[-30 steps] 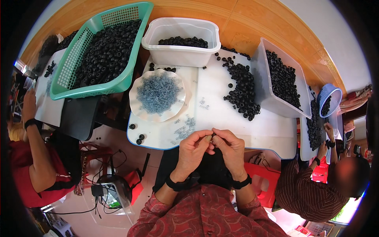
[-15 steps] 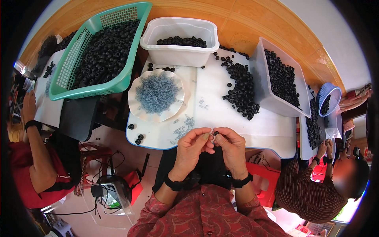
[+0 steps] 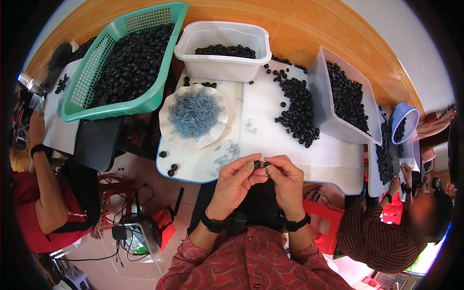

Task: Manually assembling small black plastic or rubber components at a workstation.

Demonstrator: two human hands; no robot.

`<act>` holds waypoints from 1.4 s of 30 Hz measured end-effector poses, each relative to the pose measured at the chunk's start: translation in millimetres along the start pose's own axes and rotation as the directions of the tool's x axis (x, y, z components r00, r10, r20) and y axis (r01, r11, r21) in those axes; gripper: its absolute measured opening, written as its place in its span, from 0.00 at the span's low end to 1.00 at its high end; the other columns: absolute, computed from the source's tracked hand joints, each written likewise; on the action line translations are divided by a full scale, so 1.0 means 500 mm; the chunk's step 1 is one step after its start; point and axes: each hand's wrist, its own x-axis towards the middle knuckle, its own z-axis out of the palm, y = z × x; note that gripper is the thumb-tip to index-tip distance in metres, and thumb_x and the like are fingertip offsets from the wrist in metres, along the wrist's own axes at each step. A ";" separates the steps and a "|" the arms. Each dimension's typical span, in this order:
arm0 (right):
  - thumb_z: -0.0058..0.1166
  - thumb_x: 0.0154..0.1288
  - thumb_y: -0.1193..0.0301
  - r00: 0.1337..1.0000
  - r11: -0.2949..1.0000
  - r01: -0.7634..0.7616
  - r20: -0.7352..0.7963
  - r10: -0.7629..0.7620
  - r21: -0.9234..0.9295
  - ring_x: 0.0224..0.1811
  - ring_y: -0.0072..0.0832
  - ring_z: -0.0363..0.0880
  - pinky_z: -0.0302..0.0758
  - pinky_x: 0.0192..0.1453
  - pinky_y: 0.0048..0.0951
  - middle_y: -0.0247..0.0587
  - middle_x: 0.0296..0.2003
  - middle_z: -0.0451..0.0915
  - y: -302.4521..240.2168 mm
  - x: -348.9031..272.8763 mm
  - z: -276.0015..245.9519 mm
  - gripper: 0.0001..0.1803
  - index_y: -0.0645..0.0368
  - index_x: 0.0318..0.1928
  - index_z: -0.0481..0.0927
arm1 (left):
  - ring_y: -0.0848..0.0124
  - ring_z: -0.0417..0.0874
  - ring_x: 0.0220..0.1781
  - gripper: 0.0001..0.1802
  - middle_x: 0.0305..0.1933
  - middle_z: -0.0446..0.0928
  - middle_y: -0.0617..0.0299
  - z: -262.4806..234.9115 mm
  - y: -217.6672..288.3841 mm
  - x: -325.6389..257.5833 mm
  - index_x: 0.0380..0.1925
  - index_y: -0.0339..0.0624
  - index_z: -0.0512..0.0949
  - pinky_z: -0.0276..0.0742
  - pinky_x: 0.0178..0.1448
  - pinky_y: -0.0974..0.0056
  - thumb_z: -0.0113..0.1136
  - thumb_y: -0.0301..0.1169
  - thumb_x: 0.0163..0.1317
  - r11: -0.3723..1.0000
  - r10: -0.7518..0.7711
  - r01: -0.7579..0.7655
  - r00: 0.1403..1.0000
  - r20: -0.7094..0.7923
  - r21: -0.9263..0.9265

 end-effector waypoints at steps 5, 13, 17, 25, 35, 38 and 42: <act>0.57 0.64 0.83 1.000 0.999 0.017 0.022 -0.017 -0.028 0.44 0.23 0.78 0.73 0.52 0.21 0.35 0.40 0.79 -0.003 -0.002 0.005 0.09 0.64 0.44 0.83 | 0.69 0.84 0.43 0.16 0.45 0.81 0.54 -0.015 -0.002 0.000 0.56 0.32 0.75 0.85 0.48 0.64 0.52 0.27 0.71 0.999 0.005 -0.005 1.000 0.012 -0.035; 0.57 0.64 0.83 0.996 0.989 0.085 0.027 -0.082 -0.122 0.43 0.22 0.78 0.74 0.49 0.20 0.35 0.40 0.77 -0.024 -0.007 0.024 0.08 0.65 0.43 0.83 | 0.71 0.84 0.39 0.15 0.42 0.81 0.56 -0.019 -0.005 -0.001 0.53 0.32 0.77 0.85 0.44 0.67 0.56 0.25 0.69 0.969 -0.071 0.085 0.995 0.070 -0.233; 0.57 0.64 0.83 0.995 0.990 0.098 0.034 -0.095 -0.103 0.43 0.22 0.78 0.74 0.48 0.20 0.35 0.40 0.76 -0.027 -0.010 0.030 0.08 0.66 0.43 0.83 | 0.72 0.84 0.38 0.14 0.40 0.82 0.56 -0.016 -0.005 -0.003 0.52 0.32 0.77 0.85 0.44 0.67 0.56 0.25 0.68 0.968 -0.071 0.081 0.996 0.051 -0.238; 0.57 0.63 0.84 0.992 0.988 0.123 0.015 -0.122 -0.096 0.42 0.21 0.78 0.74 0.49 0.19 0.34 0.40 0.76 -0.023 -0.013 0.034 0.08 0.65 0.42 0.83 | 0.69 0.86 0.39 0.14 0.43 0.82 0.55 -0.011 0.000 -0.010 0.52 0.32 0.77 0.86 0.46 0.65 0.56 0.26 0.69 0.979 -0.058 0.059 0.998 0.014 -0.193; 0.58 0.63 0.83 0.992 0.985 0.125 0.011 -0.125 -0.122 0.42 0.21 0.78 0.73 0.48 0.19 0.34 0.40 0.76 -0.024 -0.013 0.035 0.07 0.65 0.42 0.83 | 0.69 0.86 0.40 0.14 0.43 0.82 0.55 -0.004 0.000 -0.011 0.53 0.32 0.77 0.86 0.48 0.64 0.56 0.26 0.69 0.990 -0.011 0.011 1.000 -0.001 -0.140; 0.59 0.63 0.83 0.991 0.983 0.134 0.013 -0.133 -0.127 0.43 0.21 0.78 0.73 0.48 0.19 0.34 0.40 0.76 -0.022 -0.012 0.034 0.07 0.65 0.42 0.83 | 0.71 0.85 0.41 0.15 0.46 0.81 0.54 -0.003 -0.001 -0.012 0.53 0.31 0.76 0.86 0.47 0.67 0.55 0.24 0.68 0.991 -0.003 0.003 1.000 0.001 -0.131; 0.59 0.63 0.83 0.991 0.981 0.137 0.015 -0.136 -0.135 0.43 0.21 0.78 0.74 0.49 0.19 0.34 0.40 0.76 -0.021 -0.013 0.033 0.07 0.65 0.42 0.83 | 0.71 0.84 0.41 0.15 0.46 0.81 0.55 -0.004 -0.003 -0.011 0.53 0.31 0.76 0.86 0.47 0.66 0.55 0.24 0.69 0.994 0.014 -0.014 1.000 -0.002 -0.104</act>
